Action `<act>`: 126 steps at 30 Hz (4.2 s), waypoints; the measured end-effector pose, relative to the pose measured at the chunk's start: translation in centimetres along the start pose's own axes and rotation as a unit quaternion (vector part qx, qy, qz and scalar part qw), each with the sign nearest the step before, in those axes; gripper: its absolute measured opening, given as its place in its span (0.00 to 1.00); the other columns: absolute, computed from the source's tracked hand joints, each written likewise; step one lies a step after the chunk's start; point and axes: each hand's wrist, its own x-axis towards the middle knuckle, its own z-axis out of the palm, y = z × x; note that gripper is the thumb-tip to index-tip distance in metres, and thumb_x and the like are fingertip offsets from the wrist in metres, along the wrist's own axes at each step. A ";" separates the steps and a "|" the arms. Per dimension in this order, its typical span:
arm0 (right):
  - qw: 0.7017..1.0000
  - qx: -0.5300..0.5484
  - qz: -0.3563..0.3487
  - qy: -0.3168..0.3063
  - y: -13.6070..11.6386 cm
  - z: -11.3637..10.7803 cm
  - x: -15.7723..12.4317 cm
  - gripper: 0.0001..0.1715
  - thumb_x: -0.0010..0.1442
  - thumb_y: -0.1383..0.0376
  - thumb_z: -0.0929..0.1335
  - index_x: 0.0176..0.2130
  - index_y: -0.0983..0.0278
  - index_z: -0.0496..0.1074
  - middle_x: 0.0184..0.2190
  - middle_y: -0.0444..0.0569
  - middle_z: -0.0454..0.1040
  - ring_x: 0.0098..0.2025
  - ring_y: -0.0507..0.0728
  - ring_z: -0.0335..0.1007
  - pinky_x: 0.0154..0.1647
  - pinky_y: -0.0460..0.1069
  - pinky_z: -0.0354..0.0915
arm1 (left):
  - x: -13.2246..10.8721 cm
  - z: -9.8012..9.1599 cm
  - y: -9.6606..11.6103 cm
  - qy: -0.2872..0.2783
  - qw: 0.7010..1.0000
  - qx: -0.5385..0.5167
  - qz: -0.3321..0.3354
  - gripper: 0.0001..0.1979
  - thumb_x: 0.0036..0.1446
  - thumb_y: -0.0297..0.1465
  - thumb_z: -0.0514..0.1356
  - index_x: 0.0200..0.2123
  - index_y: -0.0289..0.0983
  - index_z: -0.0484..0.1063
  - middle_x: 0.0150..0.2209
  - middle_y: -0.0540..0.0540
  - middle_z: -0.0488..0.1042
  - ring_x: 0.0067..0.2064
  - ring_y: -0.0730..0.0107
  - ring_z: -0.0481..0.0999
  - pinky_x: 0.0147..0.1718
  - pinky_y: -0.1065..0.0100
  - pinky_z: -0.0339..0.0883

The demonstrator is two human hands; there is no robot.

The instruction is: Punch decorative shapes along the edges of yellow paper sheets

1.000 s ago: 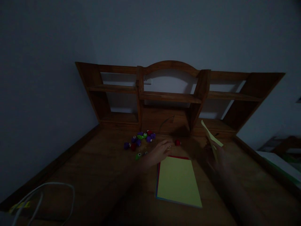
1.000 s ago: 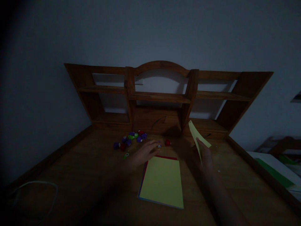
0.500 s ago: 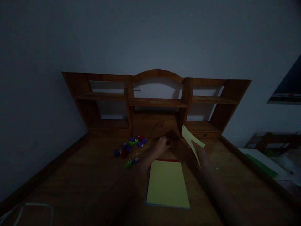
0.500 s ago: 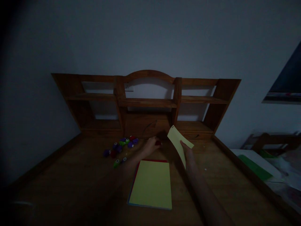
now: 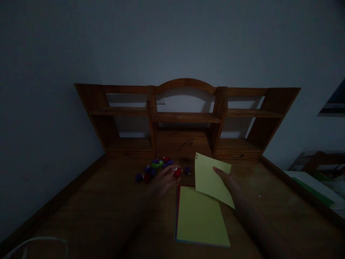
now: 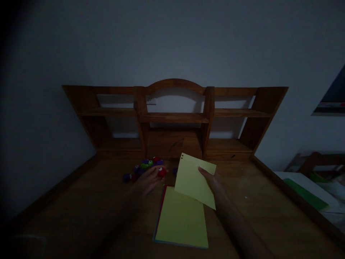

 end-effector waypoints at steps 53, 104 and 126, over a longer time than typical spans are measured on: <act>0.995 -0.072 0.010 -0.064 0.6 2.2 -1.6 0.24 0.48 0.49 0.73 0.31 0.68 0.75 0.27 0.58 0.80 0.26 0.64 0.77 0.21 0.50 0.68 | -1.2 0.6 -1.4 0.034 0.996 -0.082 -0.017 0.15 0.53 0.31 0.65 0.45 0.33 0.74 0.48 0.39 0.76 0.51 0.57 0.75 0.59 0.52 0.61; 0.989 -0.095 0.046 -0.104 0.0 2.0 -1.8 0.24 0.48 0.49 0.73 0.33 0.68 0.76 0.29 0.58 0.81 0.30 0.66 0.79 0.26 0.51 0.72 | -1.8 1.9 -1.1 0.040 0.985 0.166 -0.012 0.21 0.44 0.39 0.69 0.41 0.34 0.76 0.43 0.42 0.78 0.45 0.60 0.76 0.45 0.65 0.66; 0.987 -0.095 0.037 -0.123 0.7 2.0 -1.5 0.26 0.47 0.48 0.73 0.35 0.68 0.77 0.32 0.59 0.81 0.32 0.67 0.79 0.27 0.53 0.73 | -2.0 2.2 -0.6 0.053 0.984 0.173 -0.001 0.19 0.46 0.41 0.68 0.38 0.35 0.76 0.40 0.43 0.77 0.44 0.62 0.74 0.44 0.66 0.64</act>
